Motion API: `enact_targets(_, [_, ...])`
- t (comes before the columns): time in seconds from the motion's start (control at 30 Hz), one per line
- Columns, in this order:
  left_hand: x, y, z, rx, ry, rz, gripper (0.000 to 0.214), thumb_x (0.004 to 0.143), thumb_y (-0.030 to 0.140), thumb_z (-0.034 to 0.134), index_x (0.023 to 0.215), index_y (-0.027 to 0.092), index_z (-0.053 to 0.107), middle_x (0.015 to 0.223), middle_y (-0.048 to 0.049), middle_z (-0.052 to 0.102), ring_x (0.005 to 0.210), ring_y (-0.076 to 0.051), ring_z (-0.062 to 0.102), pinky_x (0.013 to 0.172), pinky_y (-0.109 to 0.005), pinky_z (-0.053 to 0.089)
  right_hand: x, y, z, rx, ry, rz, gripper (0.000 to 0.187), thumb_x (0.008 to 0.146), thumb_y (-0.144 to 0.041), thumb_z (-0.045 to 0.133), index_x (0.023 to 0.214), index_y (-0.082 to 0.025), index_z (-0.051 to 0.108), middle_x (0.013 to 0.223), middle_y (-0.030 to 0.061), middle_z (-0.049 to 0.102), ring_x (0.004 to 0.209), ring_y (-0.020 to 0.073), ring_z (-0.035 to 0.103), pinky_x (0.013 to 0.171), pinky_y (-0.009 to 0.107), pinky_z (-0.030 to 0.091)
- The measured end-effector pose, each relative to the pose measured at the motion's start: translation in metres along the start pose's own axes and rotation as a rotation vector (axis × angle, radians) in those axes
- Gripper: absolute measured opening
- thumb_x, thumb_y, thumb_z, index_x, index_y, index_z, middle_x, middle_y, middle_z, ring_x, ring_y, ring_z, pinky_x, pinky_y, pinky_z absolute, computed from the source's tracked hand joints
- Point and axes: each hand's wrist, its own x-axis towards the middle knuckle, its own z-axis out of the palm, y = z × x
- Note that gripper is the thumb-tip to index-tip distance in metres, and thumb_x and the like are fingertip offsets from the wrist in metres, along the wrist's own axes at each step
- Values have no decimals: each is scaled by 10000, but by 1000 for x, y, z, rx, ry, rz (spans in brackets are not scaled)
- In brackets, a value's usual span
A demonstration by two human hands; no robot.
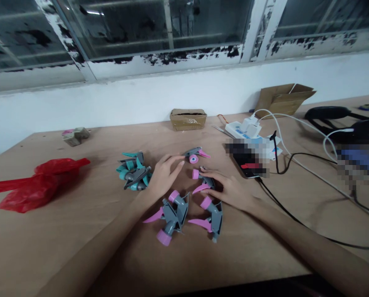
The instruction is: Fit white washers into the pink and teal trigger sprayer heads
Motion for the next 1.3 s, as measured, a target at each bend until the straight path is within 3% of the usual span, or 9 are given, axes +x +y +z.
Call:
enact_targets(0.1, [-24, -2, -7, -42, 17, -60, 271, 916, 346, 402, 997, 195, 611, 1026, -56, 626, 954, -181, 595, 856, -317, 472, 1, 0, 0, 7, -4, -4, 449, 793, -356, 620, 1220, -258, 518, 1257, 52, 575, 1194, 217, 503, 988, 431, 434])
enact_targets(0.23, [-40, -2, -4, -109, -15, -108, 262, 907, 360, 413, 934, 187, 608, 932, -50, 641, 858, -178, 610, 776, -308, 491, 0, 0, -1, 4, -6, 7, 463, 788, -346, 626, 1231, -279, 510, 1280, 31, 558, 1187, 213, 511, 983, 419, 444])
enact_targets(0.5, [-44, 2, 1, -211, -81, -134, 205, 894, 323, 446, 930, 199, 606, 946, -23, 654, 874, -166, 607, 808, -299, 468, -3, 1, 0, 28, 21, 37, 431, 776, -336, 646, 1187, -260, 542, 1246, 39, 584, 1163, 210, 533, 974, 405, 456])
enact_targets(0.83, [-48, 1, 4, -280, -160, -159, 309, 929, 373, 366, 916, 209, 627, 947, -23, 691, 900, -168, 637, 839, -301, 484, -4, -2, -1, 74, 66, 38, 369, 779, -357, 641, 1126, -250, 579, 1193, 45, 617, 1127, 199, 561, 974, 398, 456])
enact_targets(1.3, [-50, 4, 3, -208, -183, -118, 325, 926, 384, 364, 901, 207, 635, 935, -32, 683, 861, -181, 629, 797, -314, 478, -7, -1, 2, 61, 54, 3, 360, 775, -303, 637, 1128, -252, 587, 1200, 41, 611, 1120, 207, 564, 977, 408, 449])
